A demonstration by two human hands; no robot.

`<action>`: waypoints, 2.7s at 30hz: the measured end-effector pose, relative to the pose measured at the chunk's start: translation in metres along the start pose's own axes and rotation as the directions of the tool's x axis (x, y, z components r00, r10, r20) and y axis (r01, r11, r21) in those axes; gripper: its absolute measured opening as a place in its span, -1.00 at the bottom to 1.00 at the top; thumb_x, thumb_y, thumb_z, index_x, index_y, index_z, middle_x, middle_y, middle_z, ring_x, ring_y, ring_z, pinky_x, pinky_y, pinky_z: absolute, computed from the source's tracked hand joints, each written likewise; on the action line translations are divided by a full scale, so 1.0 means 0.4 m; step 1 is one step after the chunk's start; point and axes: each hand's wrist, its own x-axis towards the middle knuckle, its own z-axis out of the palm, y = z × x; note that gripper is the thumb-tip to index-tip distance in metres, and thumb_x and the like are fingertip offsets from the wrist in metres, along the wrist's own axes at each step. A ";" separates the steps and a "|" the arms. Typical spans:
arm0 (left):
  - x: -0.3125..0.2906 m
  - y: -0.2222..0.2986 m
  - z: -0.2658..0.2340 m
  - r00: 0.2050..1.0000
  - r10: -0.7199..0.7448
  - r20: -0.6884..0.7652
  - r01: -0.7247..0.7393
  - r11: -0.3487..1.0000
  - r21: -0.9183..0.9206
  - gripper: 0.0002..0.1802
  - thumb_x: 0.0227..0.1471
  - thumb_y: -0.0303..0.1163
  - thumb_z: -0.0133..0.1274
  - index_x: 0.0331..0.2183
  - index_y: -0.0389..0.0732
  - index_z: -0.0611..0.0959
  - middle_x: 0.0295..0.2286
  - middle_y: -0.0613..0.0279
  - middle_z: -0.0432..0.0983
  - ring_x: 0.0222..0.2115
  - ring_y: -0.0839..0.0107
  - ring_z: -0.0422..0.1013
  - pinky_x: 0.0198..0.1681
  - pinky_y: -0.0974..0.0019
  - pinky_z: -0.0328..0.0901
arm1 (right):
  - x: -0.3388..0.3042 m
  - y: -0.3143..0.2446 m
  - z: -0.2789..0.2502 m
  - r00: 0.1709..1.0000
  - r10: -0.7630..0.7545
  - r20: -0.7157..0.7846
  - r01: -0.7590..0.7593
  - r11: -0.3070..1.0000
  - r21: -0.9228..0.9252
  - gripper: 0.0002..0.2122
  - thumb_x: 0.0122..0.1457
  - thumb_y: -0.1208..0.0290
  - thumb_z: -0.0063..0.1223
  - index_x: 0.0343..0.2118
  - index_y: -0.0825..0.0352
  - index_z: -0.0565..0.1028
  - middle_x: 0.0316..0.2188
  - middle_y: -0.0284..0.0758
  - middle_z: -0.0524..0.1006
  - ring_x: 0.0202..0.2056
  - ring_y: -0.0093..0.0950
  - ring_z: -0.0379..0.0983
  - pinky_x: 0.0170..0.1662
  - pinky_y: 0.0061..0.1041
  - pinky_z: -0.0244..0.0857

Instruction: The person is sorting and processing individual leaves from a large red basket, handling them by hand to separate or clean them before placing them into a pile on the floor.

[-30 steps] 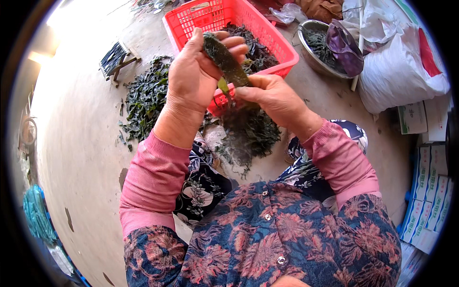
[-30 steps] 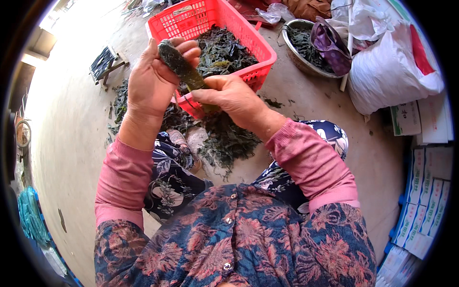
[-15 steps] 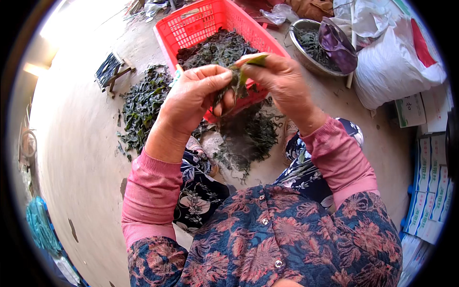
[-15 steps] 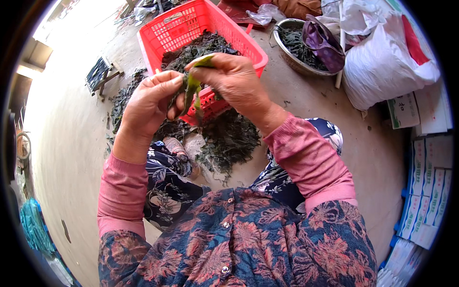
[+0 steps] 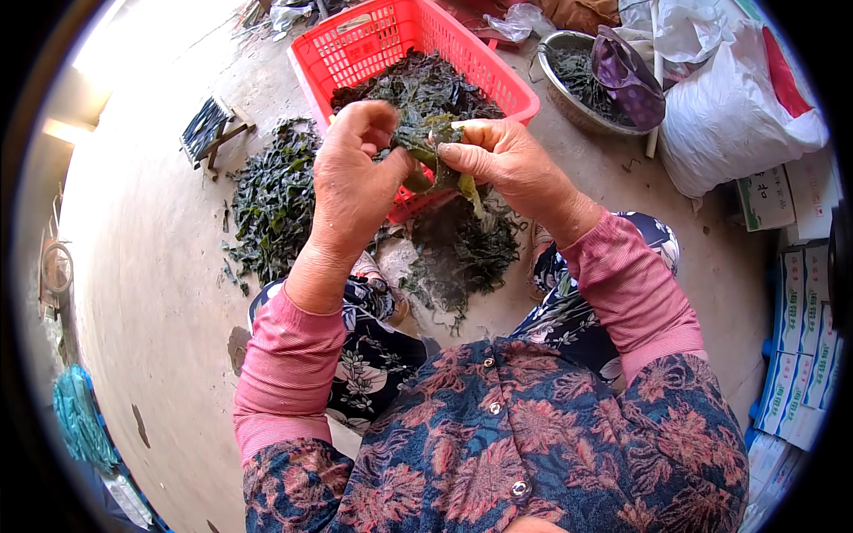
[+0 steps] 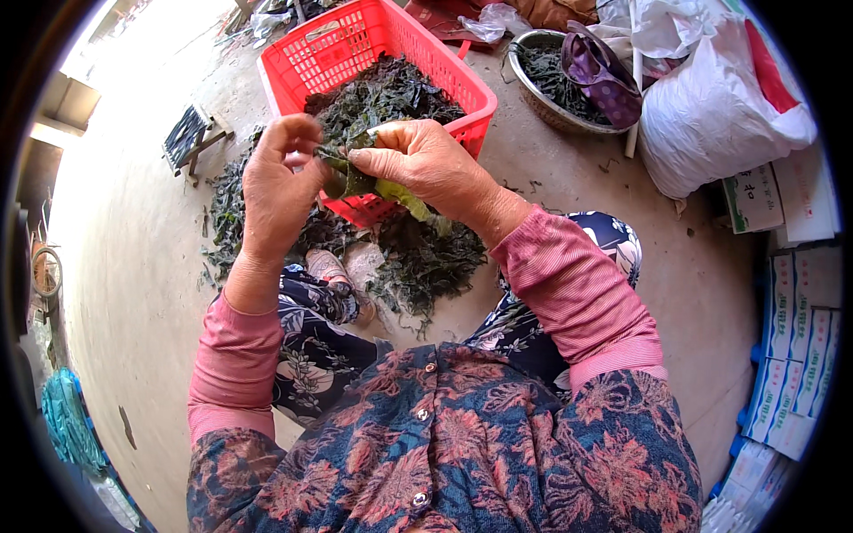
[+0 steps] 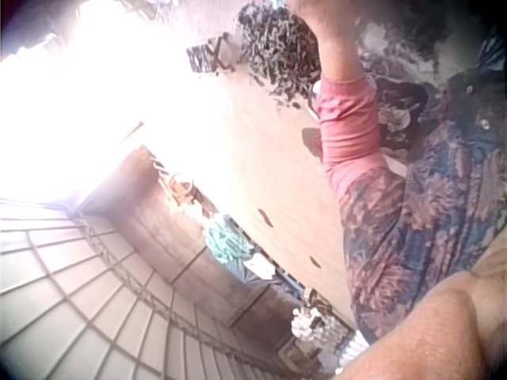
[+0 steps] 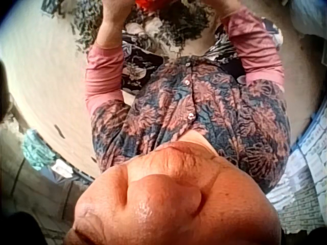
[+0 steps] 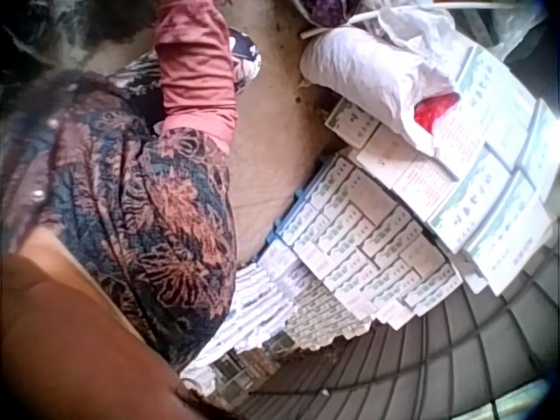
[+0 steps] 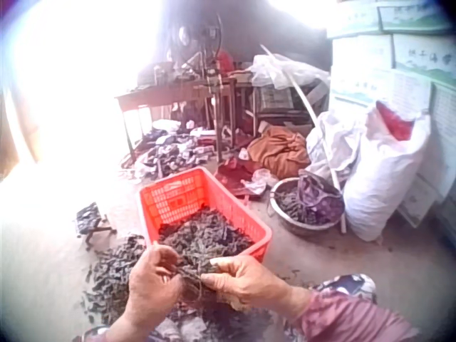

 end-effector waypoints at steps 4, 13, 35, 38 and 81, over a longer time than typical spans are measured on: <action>-0.008 -0.002 -0.018 0.915 -0.329 0.236 0.395 0.852 -0.343 -0.83 -0.11 -0.41 0.04 -0.64 -0.25 0.48 -0.75 0.31 0.37 -0.80 0.61 0.20 -0.73 0.55 0.11 | 0.002 -0.001 0.008 0.999 -0.045 0.027 0.046 0.999 -0.027 -0.81 0.06 0.34 0.00 -0.37 0.38 0.47 -0.59 -0.52 0.42 -0.60 -0.79 0.25 -0.58 -0.77 0.15; -0.026 0.006 -0.033 0.792 -0.320 0.521 0.593 0.605 -0.531 -0.78 -0.06 -0.34 0.02 -0.39 -0.30 0.55 -0.68 0.26 0.44 -0.78 0.67 0.22 -0.75 0.64 0.07 | 0.016 0.029 0.010 0.986 0.026 0.163 0.003 0.984 -0.176 -0.78 0.08 0.30 -0.03 -0.41 0.39 0.46 -0.53 -0.53 0.40 -0.46 -0.77 0.26 -0.41 -0.76 0.17; -0.043 -0.095 -0.103 0.835 -0.518 0.185 0.504 0.583 -0.637 -0.83 -0.07 -0.45 0.02 -0.35 -0.27 0.53 -0.56 0.20 0.49 -0.72 0.56 0.35 -0.69 0.56 0.25 | 0.040 0.048 0.025 0.978 0.194 0.078 -0.188 0.979 -0.076 -0.80 -0.05 0.29 0.12 -0.51 0.34 0.44 -0.64 -0.49 0.40 -0.65 -0.74 0.26 -0.59 -0.76 0.15; -0.048 -0.106 -0.138 0.829 -0.553 0.087 0.450 0.565 -0.692 -0.94 -0.03 -0.44 -0.03 -0.44 -0.21 0.50 -0.51 0.18 0.49 -0.67 0.61 0.35 -0.70 0.56 0.24 | 0.052 0.063 -0.002 0.988 0.155 0.014 -0.151 0.978 -0.145 -0.82 0.00 0.29 0.07 -0.51 0.29 0.40 -0.59 -0.51 0.37 -0.56 -0.75 0.26 -0.50 -0.72 0.27; -0.069 -0.047 -0.040 0.585 -0.374 0.720 0.811 0.276 -0.516 -0.30 0.01 0.14 -0.32 -0.45 -0.39 0.53 -0.55 0.00 0.49 -0.56 0.23 0.46 -0.49 0.33 0.38 | 0.080 -0.001 0.079 0.989 -0.140 -0.054 0.150 0.939 0.309 -0.91 0.01 0.51 0.02 -0.41 0.38 0.43 -0.52 -0.42 0.44 -0.53 -0.71 0.33 -0.47 -0.72 0.23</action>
